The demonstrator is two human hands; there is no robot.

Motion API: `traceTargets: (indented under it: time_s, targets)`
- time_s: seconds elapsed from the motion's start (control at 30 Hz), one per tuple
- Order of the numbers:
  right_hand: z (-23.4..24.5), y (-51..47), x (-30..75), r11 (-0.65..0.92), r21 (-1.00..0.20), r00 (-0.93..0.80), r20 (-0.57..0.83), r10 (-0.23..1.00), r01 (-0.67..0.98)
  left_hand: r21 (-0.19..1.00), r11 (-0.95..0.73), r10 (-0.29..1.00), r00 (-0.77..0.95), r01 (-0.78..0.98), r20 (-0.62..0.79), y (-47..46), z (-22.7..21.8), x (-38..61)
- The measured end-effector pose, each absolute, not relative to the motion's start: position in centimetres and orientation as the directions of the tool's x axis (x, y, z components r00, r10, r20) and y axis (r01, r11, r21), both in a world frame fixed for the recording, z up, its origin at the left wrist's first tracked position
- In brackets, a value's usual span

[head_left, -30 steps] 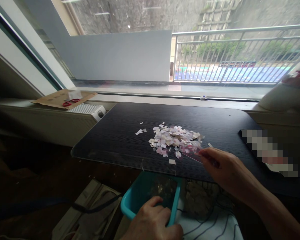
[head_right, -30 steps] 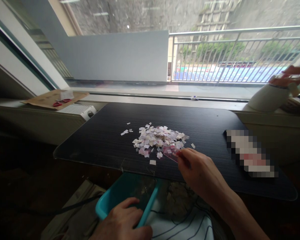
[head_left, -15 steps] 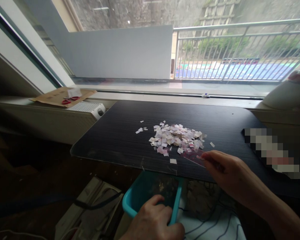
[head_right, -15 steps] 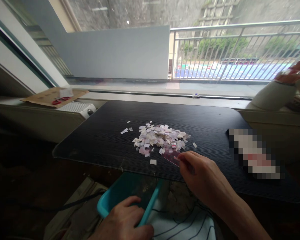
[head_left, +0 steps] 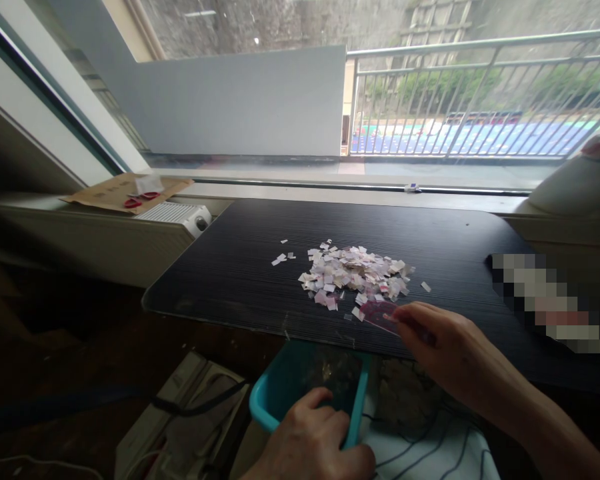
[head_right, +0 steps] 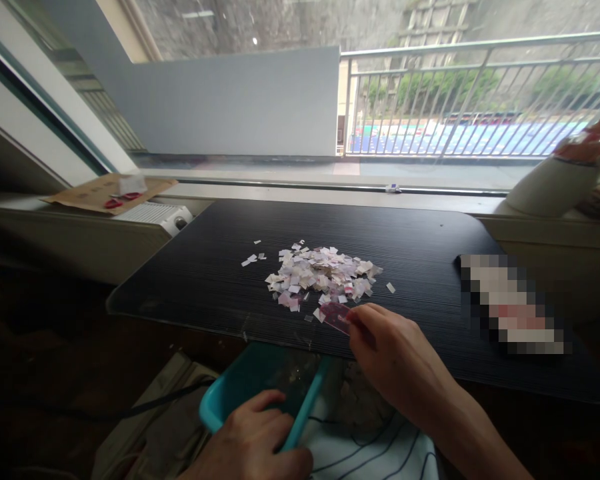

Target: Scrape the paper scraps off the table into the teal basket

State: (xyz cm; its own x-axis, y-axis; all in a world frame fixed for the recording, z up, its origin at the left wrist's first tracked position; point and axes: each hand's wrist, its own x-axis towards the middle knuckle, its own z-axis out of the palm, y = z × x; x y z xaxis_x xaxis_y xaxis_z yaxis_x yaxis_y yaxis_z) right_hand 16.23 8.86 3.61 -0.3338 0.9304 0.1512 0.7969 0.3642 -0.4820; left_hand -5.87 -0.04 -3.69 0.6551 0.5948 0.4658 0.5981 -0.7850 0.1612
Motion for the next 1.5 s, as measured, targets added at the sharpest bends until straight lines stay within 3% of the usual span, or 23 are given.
traceTargets:
  time_s: [0.37,0.53,0.83,1.0,1.17,1.33,1.5]
  targets:
    - [3.0,4.4,22.6,0.216,-0.420,-0.252,-0.030,0.967,0.882,0.223,-0.761,0.644,0.670,0.609,0.369,0.3,-2.5,-7.4]
    - [3.4,5.7,21.2,0.236,-0.446,-0.209,0.110,0.972,0.863,0.226,-0.774,0.631,0.693,0.592,0.349,0.4,-2.3,-6.9]
    - [4.3,4.7,21.0,0.269,-0.478,-0.298,0.017,0.954,0.836,0.256,-0.783,0.622,0.711,0.567,0.329,0.3,-1.5,-6.8]
    - [3.8,6.4,19.9,0.303,-0.532,-0.289,0.112,0.951,0.790,0.202,-0.796,0.599,0.692,0.571,0.404,0.5,-2.1,-6.0]
    - [3.3,9.3,16.9,0.374,-0.511,-0.319,0.196,0.927,0.774,0.139,-0.812,0.559,0.684,0.567,0.469,0.6,-3.3,-5.3]
    - [3.4,9.8,15.9,0.421,-0.536,-0.400,0.162,0.902,0.732,0.120,-0.811,0.561,0.703,0.573,0.438,0.4,-3.8,-5.5]
    - [3.4,9.9,16.1,0.375,-0.493,-0.336,0.171,0.926,0.785,0.106,-0.813,0.558,0.716,0.572,0.419,0.3,-4.0,-5.6]
